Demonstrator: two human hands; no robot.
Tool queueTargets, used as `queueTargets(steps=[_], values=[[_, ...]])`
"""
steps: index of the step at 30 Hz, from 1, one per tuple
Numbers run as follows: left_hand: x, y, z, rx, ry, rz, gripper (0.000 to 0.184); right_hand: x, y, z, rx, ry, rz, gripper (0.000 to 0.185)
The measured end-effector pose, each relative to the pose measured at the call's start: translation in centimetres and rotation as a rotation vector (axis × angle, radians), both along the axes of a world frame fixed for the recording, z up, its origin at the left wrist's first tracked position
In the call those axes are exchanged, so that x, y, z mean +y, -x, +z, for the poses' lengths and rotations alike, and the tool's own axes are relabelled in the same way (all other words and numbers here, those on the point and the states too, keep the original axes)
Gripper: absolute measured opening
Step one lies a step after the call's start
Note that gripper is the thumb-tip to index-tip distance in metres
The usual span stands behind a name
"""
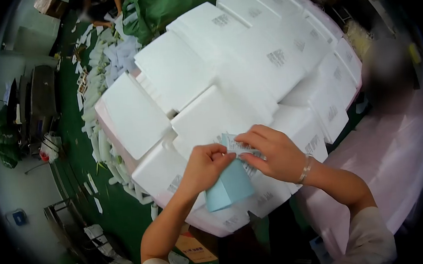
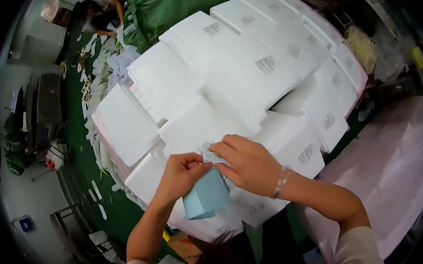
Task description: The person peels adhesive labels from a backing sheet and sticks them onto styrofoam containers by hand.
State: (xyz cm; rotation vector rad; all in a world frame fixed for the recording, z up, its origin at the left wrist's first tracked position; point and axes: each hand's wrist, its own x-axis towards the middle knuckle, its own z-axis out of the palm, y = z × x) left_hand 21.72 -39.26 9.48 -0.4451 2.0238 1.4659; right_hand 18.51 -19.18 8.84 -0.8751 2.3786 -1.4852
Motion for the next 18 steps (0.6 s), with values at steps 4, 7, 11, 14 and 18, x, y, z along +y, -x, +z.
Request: queueTargets(steps=[4, 7, 11, 14, 18], values=[[-2.1, -0.4, 1.7, 0.012, -0.064, 0.014, 0.022, -3.3, 0.0, -1.1, -0.028, 0.048, 0.124, 0.023], [-4.7, -1.4, 2.0, -0.049, -0.106, -0.068, 0.015, -5.0, 0.7, -1.1, -0.057, 0.076, 0.108, 0.014], [-6.1, -2.0, 1.7, 0.038, 0.01, -0.129, 0.014, -6.7, 2.2, -1.3, -0.412, -0.001, 0.33, 0.016], [-8.2, -3.2, 0.3, 0.136, 0.164, -0.193, 0.019, -7.4, 4.4, -2.9, -0.733, 0.006, 0.305, 0.018], [-12.5, -6.4, 0.5, -0.001, 0.099, 0.151, 0.014, -7.1, 10.7, -5.6, -0.97, 0.215, -0.095, 0.017]])
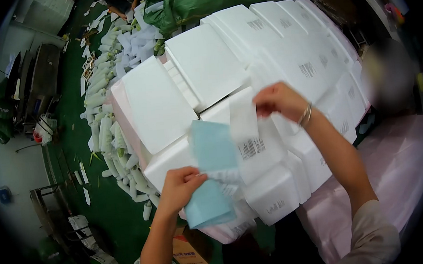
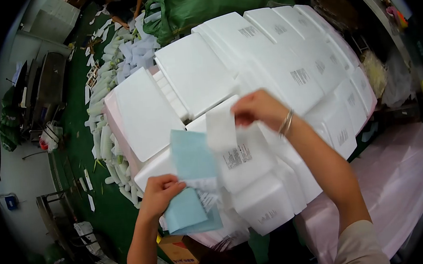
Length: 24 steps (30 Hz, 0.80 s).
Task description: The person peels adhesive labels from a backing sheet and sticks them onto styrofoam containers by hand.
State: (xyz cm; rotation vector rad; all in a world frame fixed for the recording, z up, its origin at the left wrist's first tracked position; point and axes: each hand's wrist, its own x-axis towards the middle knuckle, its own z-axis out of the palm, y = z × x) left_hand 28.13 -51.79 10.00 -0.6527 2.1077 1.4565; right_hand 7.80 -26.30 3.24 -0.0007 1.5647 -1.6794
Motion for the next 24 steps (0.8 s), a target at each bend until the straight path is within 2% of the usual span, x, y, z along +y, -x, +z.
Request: queueTargets(steps=[1, 2, 3, 4, 5, 6, 8, 9, 12, 13, 15, 16, 18, 19, 21, 24], values=[[-0.9, -1.1, 0.1, -0.035, -0.062, 0.171, 0.012, 0.0, 2.3, -0.5, 0.013, 0.014, -0.125, 0.017], [-1.8, -2.4, 0.1, -0.027, -0.064, 0.167, 0.012, -0.2, 4.9, -1.4, 0.212, -0.107, -0.232, 0.017], [-2.6, -3.8, -0.1, -0.055, -0.084, 0.268, 0.011, -0.6, 7.1, -1.8, 0.411, -0.229, -0.339, 0.018], [-3.1, -5.1, -0.3, -0.085, -0.106, 0.368, 0.01, -1.6, 8.6, -1.2, 0.69, -0.402, -0.455, 0.018], [-3.2, -6.2, -0.5, -0.083, -0.11, 0.366, 0.01, -2.8, 9.5, -0.8, 0.966, -0.578, -0.567, 0.018], [-3.2, -7.1, -0.5, -0.1, -0.154, 0.414, 0.008, -4.2, 10.1, -1.6, 0.969, -0.582, -0.568, 0.018], [-3.1, -8.5, -0.7, -0.117, -0.203, 0.462, 0.007, -7.8, 10.6, -5.1, 1.382, -0.677, -0.594, 0.013], [-2.7, -9.0, -0.9, -0.133, -0.219, 0.46, 0.007, -9.9, 9.4, -6.5, 1.445, -0.735, -0.498, 0.011], [-3.1, -10.5, -1.7, -0.158, -0.259, 0.45, 0.006, -15.0, 4.0, -8.9, 1.315, -0.919, 0.135, 0.018], [-3.3, -10.7, -1.9, -0.164, -0.28, 0.439, 0.007, -16.3, 1.9, -10.6, 1.444, -0.877, -0.08, 0.017], [-3.6, -11.0, -1.6, -0.16, -0.273, 0.421, 0.008, -16.3, 0.5, -9.8, 1.643, -0.858, -0.149, 0.027], [-3.8, -11.0, -1.3, -0.168, -0.292, 0.439, 0.008, -16.2, 0.8, -9.6, 1.646, -0.858, -0.142, 0.027], [-4.1, -11.1, -1.2, -0.168, -0.317, 0.454, 0.009, -15.5, 2.9, -8.8, 1.32, -0.493, 0.021, 0.036], [-4.3, -11.3, -1.3, -0.158, -0.321, 0.447, 0.009, -15.6, 4.6, -9.2, 1.328, -0.494, 0.024, 0.036], [-4.3, -11.5, -1.5, -0.15, -0.325, 0.446, 0.01, -16.1, 8.1, -10.1, 0.683, -0.168, -0.021, 0.036], [-4.1, -11.4, -1.4, -0.098, -0.331, 0.4, 0.01, -15.1, 11.6, -9.3, -0.144, 0.113, -0.373, 0.022]])
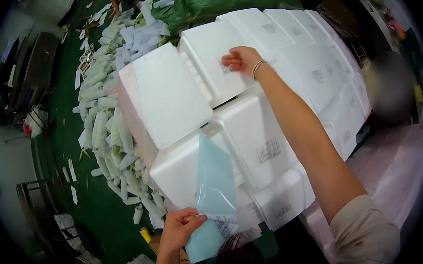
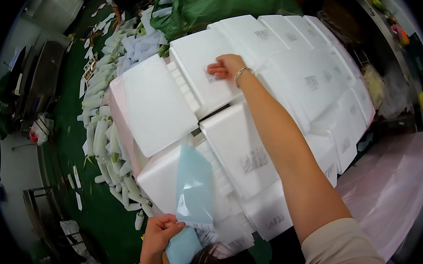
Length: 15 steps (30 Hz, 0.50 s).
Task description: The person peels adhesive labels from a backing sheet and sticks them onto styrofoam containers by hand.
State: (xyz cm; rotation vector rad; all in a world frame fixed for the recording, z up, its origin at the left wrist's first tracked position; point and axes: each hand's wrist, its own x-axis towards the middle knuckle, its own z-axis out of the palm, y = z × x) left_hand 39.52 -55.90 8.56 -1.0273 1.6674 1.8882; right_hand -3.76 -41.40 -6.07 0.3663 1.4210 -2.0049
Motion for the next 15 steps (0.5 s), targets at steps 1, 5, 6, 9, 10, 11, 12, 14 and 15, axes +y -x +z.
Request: queueTargets(steps=[1, 5, 6, 9, 10, 11, 12, 14, 15], values=[[0.1, 0.4, 0.4, 0.015, 0.03, -0.043, 0.01, 0.3, 0.2, 0.2, 0.02, -0.02, -0.034, 0.025], [1.1, 3.0, 2.3, 0.04, 0.23, -0.228, 0.014, -2.3, -7.7, 6.0, 0.532, -0.053, 0.2, 0.039], [1.1, 3.4, 2.6, 0.064, 0.249, -0.288, 0.016, -1.2, -11.2, 9.1, 0.724, 0.075, 0.612, 0.052], [1.6, 4.8, 3.9, 0.164, 0.325, -0.344, 0.008, 1.4, -20.2, 15.3, 1.186, -0.069, 1.288, 0.051], [1.4, 4.8, 4.2, 0.167, 0.325, -0.358, 0.017, 2.0, -21.6, 15.8, 1.177, -0.086, 1.368, 0.04], [1.4, 5.0, 5.0, 0.154, 0.322, -0.349, 0.017, 2.7, -21.8, 16.6, 1.167, -0.072, 1.378, 0.04], [1.4, 5.3, 6.1, 0.186, 0.367, -0.355, 0.025, 3.4, -21.6, 17.6, 0.951, -0.05, 1.335, 0.037], [0.8, 5.3, 6.9, 0.166, 0.437, -0.442, 0.051, 4.7, -21.2, 18.1, 0.741, 0.044, 1.195, 0.022], [0.5, 5.1, 6.9, 0.168, 0.443, -0.436, 0.051, 5.3, -21.1, 18.2, 0.747, 0.048, 1.199, 0.022]])
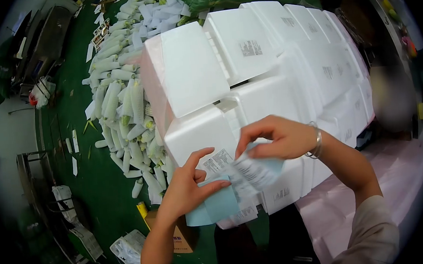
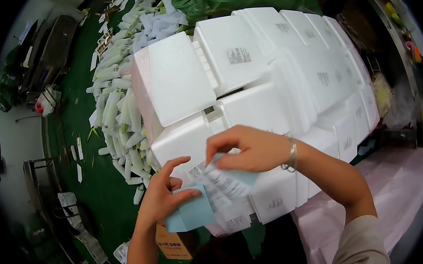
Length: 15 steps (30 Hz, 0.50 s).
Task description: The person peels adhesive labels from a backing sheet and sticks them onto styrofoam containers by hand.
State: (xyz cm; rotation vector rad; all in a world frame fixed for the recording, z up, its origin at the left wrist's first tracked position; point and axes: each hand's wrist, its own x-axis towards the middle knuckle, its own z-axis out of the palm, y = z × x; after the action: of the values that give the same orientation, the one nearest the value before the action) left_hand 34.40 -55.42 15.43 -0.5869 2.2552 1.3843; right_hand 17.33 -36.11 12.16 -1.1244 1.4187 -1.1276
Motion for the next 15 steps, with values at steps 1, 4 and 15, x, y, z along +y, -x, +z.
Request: queueTargets(steps=[1, 4, 15], values=[[-0.3, -0.2, -0.1, -0.001, -0.074, 0.008, 0.053, 0.6, 0.0, 0.1, -0.269, -0.024, -0.119, 0.018], [-0.3, 0.0, 0.6, 0.015, -0.293, 0.012, 0.055, 2.3, -0.2, 0.1, -0.63, -0.08, -0.265, 0.009], [1.9, 2.2, 0.9, 0.029, -0.503, -0.192, 0.011, 5.0, -3.5, 2.3, 0.607, 0.085, -0.563, 0.021]])
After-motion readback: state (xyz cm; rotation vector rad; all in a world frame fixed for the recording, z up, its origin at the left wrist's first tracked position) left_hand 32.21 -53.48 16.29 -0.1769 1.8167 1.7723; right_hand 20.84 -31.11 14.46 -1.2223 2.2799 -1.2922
